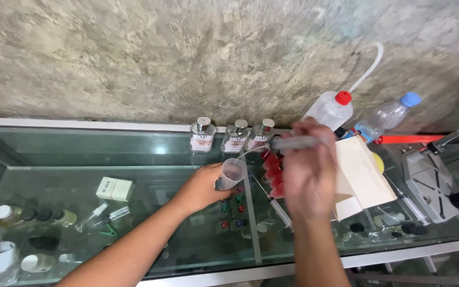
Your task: The person uses a syringe to draw liquid from a bottle and transfers it into a graduated measuring cylinder several times.
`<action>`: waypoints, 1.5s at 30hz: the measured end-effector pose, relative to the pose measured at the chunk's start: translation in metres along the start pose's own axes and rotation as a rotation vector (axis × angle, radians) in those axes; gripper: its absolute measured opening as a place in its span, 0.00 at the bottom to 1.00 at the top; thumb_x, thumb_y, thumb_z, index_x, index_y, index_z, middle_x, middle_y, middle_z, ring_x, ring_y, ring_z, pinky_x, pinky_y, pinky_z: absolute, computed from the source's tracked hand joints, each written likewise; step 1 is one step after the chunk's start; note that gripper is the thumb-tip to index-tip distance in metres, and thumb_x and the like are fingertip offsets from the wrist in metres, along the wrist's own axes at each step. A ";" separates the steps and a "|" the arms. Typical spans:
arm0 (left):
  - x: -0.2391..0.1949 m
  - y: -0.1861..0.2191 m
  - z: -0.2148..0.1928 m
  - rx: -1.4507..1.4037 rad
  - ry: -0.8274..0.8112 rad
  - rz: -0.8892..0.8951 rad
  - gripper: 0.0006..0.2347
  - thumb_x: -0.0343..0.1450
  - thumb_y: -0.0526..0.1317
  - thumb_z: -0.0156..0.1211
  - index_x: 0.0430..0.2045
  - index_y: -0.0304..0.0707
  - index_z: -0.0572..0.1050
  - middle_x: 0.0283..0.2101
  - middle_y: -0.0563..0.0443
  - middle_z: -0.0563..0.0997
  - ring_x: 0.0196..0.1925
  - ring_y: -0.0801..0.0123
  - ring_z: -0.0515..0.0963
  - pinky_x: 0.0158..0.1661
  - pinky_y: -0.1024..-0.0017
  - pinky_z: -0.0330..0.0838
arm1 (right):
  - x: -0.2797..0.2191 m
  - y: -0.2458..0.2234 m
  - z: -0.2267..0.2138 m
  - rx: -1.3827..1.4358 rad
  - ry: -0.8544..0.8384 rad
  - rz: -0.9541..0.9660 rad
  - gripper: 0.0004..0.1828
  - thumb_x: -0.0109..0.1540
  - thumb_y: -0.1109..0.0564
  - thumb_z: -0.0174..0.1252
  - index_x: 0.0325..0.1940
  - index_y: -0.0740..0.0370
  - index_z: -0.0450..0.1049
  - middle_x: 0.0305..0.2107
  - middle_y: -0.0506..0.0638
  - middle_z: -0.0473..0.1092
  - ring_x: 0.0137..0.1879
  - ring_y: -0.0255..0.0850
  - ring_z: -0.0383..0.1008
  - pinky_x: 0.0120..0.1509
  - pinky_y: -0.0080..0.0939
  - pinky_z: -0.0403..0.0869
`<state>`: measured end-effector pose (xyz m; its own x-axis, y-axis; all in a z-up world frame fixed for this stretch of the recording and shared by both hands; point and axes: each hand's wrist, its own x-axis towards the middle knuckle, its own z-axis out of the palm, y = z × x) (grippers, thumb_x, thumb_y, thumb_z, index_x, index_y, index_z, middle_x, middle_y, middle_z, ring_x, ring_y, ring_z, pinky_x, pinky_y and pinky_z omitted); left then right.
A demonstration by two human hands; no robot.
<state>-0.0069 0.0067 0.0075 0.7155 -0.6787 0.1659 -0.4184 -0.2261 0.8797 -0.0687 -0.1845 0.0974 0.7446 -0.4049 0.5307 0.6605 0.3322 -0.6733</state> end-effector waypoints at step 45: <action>-0.059 0.152 0.047 -0.694 0.345 -0.055 0.17 0.80 0.54 0.33 0.27 0.49 0.65 0.20 0.64 0.63 0.36 0.64 0.77 0.59 0.58 0.69 | -0.096 -0.193 -0.003 -1.065 -0.737 0.527 0.21 0.60 0.49 0.60 0.58 0.44 0.80 0.56 0.37 0.79 0.52 0.32 0.79 0.59 0.35 0.75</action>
<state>-0.1395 -0.0203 0.1107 0.9063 -0.3979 0.1426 -0.0118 0.3134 0.9495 -0.2680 -0.2124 0.1748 0.9777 0.2092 0.0168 0.1479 -0.6303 -0.7621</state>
